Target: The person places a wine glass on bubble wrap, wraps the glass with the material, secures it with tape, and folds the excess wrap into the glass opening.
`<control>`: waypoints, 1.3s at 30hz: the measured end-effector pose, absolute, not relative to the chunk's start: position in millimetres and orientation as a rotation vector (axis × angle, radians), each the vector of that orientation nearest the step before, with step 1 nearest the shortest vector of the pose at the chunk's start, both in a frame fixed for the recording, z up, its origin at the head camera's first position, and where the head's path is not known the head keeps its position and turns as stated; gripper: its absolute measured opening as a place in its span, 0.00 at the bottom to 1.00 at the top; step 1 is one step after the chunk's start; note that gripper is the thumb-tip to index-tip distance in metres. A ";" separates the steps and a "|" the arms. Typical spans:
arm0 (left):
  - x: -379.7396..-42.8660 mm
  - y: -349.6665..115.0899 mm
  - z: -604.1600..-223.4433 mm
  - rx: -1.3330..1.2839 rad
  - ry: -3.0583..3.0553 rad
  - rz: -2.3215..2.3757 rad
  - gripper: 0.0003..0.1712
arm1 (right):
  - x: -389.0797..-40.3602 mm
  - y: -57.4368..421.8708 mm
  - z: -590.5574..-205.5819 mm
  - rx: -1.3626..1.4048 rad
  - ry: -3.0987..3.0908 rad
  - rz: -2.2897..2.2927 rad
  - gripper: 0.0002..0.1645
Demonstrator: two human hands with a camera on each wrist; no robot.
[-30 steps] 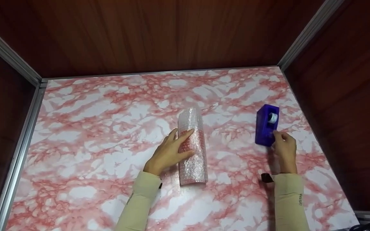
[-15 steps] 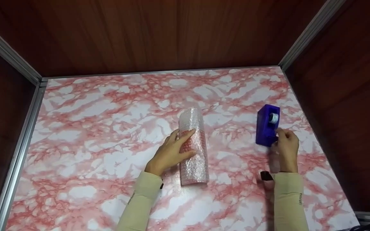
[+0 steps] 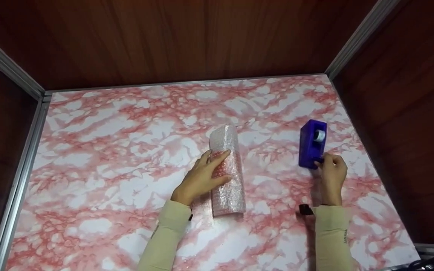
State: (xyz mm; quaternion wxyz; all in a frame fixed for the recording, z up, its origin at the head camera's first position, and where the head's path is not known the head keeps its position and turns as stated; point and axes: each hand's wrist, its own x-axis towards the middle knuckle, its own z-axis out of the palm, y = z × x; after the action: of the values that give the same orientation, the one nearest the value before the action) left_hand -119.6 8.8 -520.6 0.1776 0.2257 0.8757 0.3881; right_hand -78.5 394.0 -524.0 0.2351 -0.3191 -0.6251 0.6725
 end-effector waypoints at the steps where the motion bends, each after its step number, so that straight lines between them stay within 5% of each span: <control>1: -119.6 8.7 -520.9 0.641 2.475 1.099 0.45 | -76.9 392.4 -526.3 -0.860 -1.689 1.842 0.13; 19: -117.0 8.7 -521.5 0.639 2.476 1.107 0.45 | -68.5 374.2 -553.0 -0.698 -1.308 1.888 0.15; 39: -116.7 7.7 -522.2 0.648 2.462 1.125 0.45 | -69.9 383.2 -548.5 -1.116 -1.524 2.096 0.13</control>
State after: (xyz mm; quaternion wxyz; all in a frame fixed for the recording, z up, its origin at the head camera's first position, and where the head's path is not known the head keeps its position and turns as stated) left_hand -116.7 7.7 -522.2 0.1780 0.2290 0.8705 0.3977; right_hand -69.9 383.2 -548.5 0.1596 -0.3904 -0.5331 0.7334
